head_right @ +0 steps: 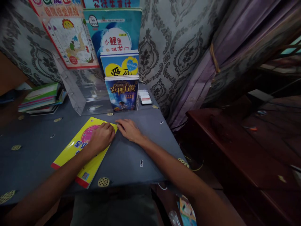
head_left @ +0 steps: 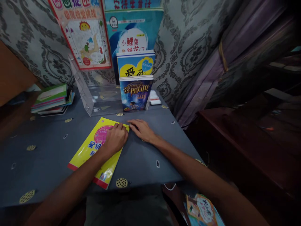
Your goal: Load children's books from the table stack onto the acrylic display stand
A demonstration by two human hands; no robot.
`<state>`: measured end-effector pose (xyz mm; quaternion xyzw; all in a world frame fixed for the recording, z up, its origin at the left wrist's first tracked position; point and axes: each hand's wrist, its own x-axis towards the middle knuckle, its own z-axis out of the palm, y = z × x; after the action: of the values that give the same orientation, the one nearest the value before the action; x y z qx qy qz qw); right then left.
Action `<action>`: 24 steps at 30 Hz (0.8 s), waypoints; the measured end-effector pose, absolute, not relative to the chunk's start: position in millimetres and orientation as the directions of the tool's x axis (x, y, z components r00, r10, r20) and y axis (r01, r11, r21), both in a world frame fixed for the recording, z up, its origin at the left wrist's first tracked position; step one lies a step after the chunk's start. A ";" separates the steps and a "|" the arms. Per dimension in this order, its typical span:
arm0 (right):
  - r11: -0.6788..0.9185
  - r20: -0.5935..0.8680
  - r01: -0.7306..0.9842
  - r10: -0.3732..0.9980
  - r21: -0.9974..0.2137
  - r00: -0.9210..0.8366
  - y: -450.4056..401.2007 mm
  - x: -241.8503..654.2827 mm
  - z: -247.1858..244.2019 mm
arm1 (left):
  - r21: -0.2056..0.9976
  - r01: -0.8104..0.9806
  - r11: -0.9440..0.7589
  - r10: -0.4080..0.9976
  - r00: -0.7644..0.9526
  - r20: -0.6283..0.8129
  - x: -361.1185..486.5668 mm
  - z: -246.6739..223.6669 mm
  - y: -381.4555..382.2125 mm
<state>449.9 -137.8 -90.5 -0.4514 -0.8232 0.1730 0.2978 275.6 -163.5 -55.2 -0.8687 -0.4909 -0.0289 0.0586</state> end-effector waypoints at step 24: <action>0.621 0.252 0.709 0.784 -0.334 -0.567 -107.1 380.1 -87.5 | 0.123 0.842 -0.526 0.847 0.504 0.169 167.2 -85.3 -156.0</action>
<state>380.1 -107.1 -87.5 -0.4242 -0.8798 0.0982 0.1906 167.2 -156.0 -85.3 -0.8672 -0.4868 -0.1042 -0.0123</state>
